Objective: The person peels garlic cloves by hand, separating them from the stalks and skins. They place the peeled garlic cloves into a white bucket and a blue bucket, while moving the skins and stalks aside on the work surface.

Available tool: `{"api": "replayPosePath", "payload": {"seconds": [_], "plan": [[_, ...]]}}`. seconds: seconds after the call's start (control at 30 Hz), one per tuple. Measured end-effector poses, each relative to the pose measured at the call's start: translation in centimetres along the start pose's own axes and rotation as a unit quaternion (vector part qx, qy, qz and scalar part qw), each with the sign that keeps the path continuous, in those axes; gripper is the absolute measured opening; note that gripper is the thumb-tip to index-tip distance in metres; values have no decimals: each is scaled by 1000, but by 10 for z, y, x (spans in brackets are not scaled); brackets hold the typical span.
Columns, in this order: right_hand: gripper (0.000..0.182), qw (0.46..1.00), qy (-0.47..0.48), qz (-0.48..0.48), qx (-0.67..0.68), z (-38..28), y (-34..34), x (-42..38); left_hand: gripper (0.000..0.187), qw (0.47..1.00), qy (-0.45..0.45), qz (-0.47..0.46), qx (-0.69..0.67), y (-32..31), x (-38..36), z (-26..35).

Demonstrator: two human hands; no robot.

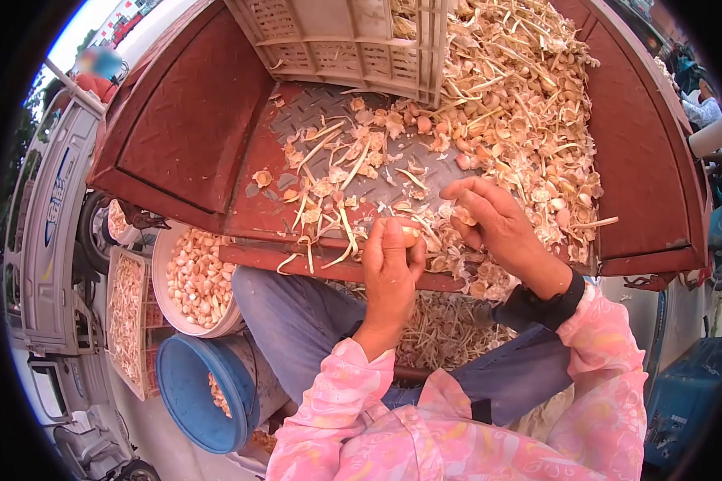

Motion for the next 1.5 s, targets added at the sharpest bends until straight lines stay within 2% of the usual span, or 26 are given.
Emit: {"api": "replayPosePath", "payload": {"seconds": [0.07, 0.13, 0.2, 0.27, 0.33, 0.37, 0.4, 0.47, 0.5, 0.57, 0.6, 0.63, 0.67, 0.73, 0.8, 0.9, 0.93, 1.0, 1.03, 1.13, 1.17, 1.27, 1.3, 1.4, 1.43, 1.5], "plan": [[29, 998, -16, -11, 64, 13, 3, 3, 30, 999, 35, -14, -29, 3, -5, 6], [30, 991, -50, -15, 122, 24, 5, 4, 28, 997, 32, -32, -68, 10, -12, 22], [30, 989, -35, -36, 142, 27, 8, 6, 28, 998, -40, 14, -42, 44, -21, 62], [29, 992, -28, -34, 115, 19, 12, 5, 29, 968, -168, 136, 126, 106, -36, 120], [28, 998, -35, -20, 50, 19, 17, 7, 27, 867, -189, 265, 378, 188, -50, 164], [28, 999, -36, -11, 16, 18, 20, 7, 26, 776, -149, 313, 527, 234, -55, 179], [27, 999, -29, -21, -23, 16, 19, 6, 27, 658, -201, 289, 666, 274, -58, 186], [26, 994, -17, -42, -103, 14, 16, 7, 27, 640, -164, 327, 676, 274, -68, 195], [21, 975, -1, -77, -210, 16, 10, 9, 26, 703, -177, 278, 630, 241, -58, 195], [18, 919, 144, -20, -367, -13, 5, 4, 25, 811, -197, 182, 520, 158, -36, 172], [16, 873, 216, 8, -437, -26, -1, -2, 24, 823, -178, 122, 526, 119, -19, 157], [15, 842, 263, 83, -464, -37, 13, 0, 24, 807, -211, 42, 549, 76, -4, 142], [14, 833, 236, 148, -478, -43, 32, 8, 27, 764, -228, -25, 603, 36, 8, 125], [13, 784, 238, 203, -536, -36, 69, 27, 38, 729, -218, -133, 635, -23, 29, 80], [15, 778, 188, 162, -577, -19, 79, 40, 45, 688, -215, -188, 667, -53, 48, 31], [21, 795, 149, 60, -585, -11, 67, 43, 49, 595, -172, -223, 752, -62, 42, -8], [23, 805, 141, 19, -576, -9, 58, 39, 49, 594, -151, -240, 753, -59, 34, -10], [24, 822, 140, 1, -552, -9, 54, 32, 49, 587, -110, -275, 754, -50, 13, 1], [23, 825, 133, -3, -550, -7, 55, 29, 40, 576, -146, -263, 760, -53, 7, 16], [21, 833, 122, -12, -540, -1, 59, 24, 30, 640, -73, -234, 728, -65, 28, 27], [20, 839, 130, -14, -528, -1, 60, 22, 22, 660, -206, -211, 691, -82, 27, 34], [18, 846, 157, -33, -509, -3, 62, 18, 18, 689, -232, -279, 628, -115, 37, -7], [17, 847, 166, -42, -503, -2, 62, 16, 18, 687, -214, -262, 644, -117, 38, -12], [15, 899, 136, 117, -399, 0, 96, 7, 20, 661, -158, -231, 696, -114, 34, -21], [11, 939, 61, 152, -302, 1, 108, 0, 21, 642, -137, -229, 719, -102, 31, -17], [9, 914, 135, 190, -331, -8, 119, -12, 23, 605, -93, -226, 758, -85, 25, -6]]}}
Point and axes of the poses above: each hand's wrist, its own x-axis towards the middle knuckle, its own y-axis out of the back of the hand, z = x × y, the point moved 8 cm from there along x, towards the middle knuckle, and after that the axes turned 6 degrees about -z, right-handed, at the moved point
